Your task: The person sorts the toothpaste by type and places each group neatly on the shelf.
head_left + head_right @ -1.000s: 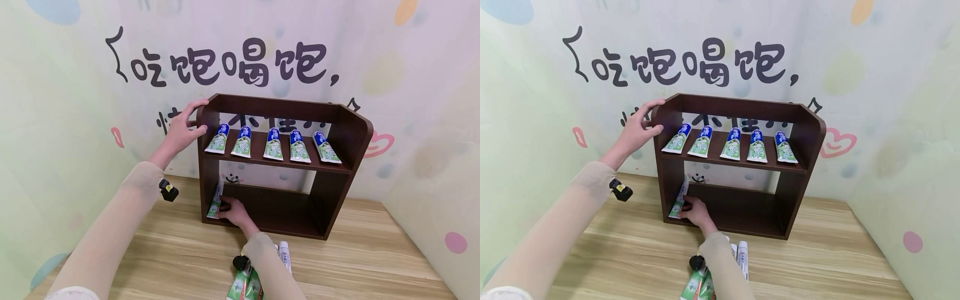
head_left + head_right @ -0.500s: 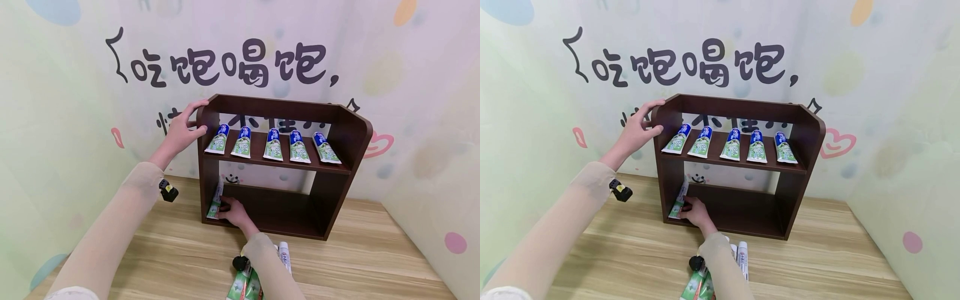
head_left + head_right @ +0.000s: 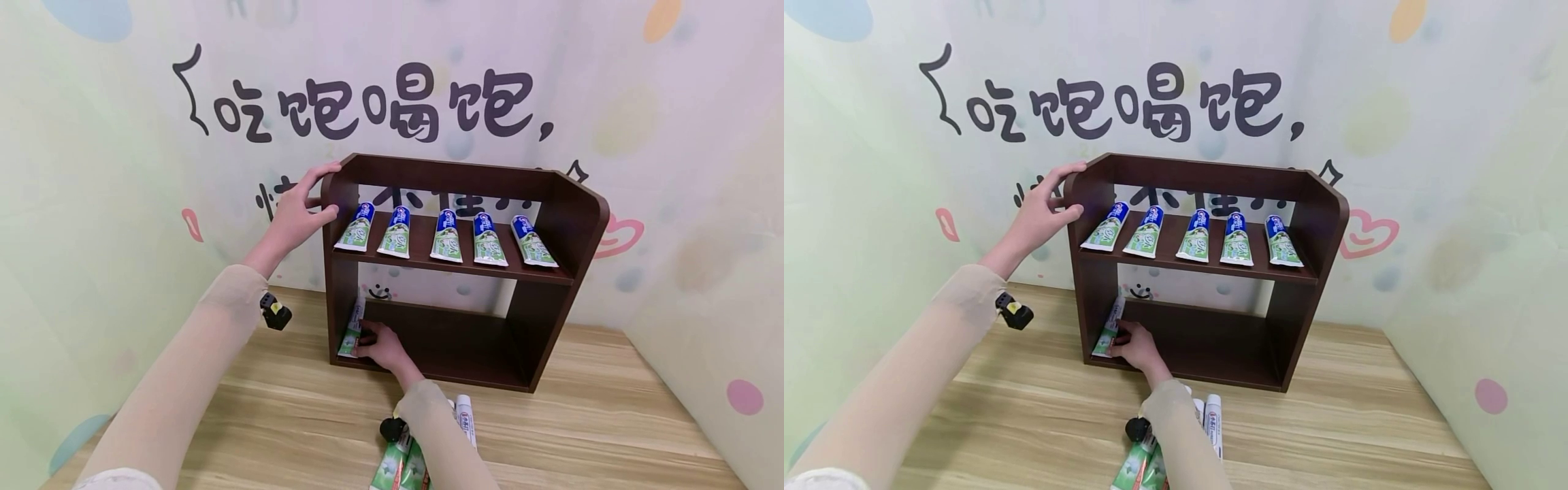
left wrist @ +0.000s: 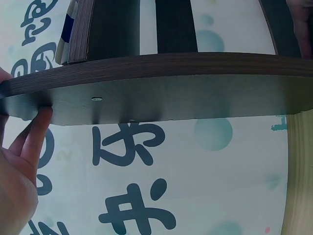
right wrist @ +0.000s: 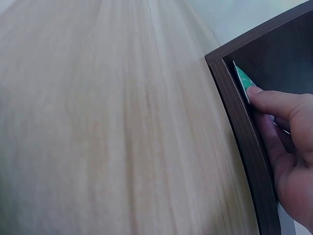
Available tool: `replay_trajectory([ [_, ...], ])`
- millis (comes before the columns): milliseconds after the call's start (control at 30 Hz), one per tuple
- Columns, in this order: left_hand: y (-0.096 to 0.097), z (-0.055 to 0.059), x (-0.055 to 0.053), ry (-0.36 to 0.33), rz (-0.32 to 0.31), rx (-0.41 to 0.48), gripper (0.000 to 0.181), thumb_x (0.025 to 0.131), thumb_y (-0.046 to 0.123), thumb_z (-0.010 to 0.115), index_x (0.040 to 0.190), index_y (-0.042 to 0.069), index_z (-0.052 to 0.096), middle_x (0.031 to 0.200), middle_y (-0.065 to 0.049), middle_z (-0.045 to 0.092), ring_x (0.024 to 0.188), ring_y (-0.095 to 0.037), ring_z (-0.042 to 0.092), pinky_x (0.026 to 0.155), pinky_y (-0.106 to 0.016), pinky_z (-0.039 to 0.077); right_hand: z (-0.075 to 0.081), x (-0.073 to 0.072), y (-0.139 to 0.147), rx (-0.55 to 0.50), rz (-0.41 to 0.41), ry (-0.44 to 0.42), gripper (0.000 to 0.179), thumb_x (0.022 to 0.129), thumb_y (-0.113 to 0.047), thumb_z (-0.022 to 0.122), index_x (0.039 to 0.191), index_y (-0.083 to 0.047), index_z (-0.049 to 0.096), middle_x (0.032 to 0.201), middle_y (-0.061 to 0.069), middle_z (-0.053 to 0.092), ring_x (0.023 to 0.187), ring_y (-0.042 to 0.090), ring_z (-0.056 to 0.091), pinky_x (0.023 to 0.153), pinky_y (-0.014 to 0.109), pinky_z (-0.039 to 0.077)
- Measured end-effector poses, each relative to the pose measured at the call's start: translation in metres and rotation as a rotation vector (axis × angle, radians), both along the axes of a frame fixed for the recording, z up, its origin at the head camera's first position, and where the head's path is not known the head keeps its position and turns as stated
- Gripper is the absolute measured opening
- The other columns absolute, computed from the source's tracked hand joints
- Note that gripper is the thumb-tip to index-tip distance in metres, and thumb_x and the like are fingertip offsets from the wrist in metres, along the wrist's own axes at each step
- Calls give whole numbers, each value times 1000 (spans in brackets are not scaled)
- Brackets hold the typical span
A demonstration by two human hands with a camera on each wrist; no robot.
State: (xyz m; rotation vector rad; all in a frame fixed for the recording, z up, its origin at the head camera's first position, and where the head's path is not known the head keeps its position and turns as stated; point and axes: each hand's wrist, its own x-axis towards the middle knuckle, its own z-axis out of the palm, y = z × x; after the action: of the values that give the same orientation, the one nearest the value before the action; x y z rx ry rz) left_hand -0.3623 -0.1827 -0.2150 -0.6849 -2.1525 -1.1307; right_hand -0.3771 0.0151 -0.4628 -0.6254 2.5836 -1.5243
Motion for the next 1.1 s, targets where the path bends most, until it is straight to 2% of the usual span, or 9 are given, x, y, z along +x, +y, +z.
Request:
replay_trajectory([
  [733, -1, 1, 1, 6, -1, -5, 59, 91, 9, 62, 144, 29, 47, 156, 11, 41, 127, -24, 59, 95, -46, 58, 1, 0, -1, -4, 18, 0, 69, 81, -10, 78, 143, -4, 50, 131, 17, 60, 111, 30, 66, 84, 35, 58],
  [933, -1, 0, 1, -3, 0, -5, 59, 91, 10, 62, 144, 30, 46, 157, 11, 41, 129, -26, 58, 96, -47, 57, -1, -1, 0, -14, 21, -16, 69, 80, -9, 78, 144, -6, 50, 132, 17, 60, 111, 30, 65, 84, 35, 58],
  [1100, -1, 0, 0, 2, 0, -8, 59, 91, 10, 62, 144, 29, 46, 157, 11, 41, 132, -24, 55, 99, -47, 55, 0, -1, 0, -20, 23, -42, 70, 81, -11, 78, 144, -6, 49, 126, 17, 63, 111, 28, 65, 83, 32, 57],
])
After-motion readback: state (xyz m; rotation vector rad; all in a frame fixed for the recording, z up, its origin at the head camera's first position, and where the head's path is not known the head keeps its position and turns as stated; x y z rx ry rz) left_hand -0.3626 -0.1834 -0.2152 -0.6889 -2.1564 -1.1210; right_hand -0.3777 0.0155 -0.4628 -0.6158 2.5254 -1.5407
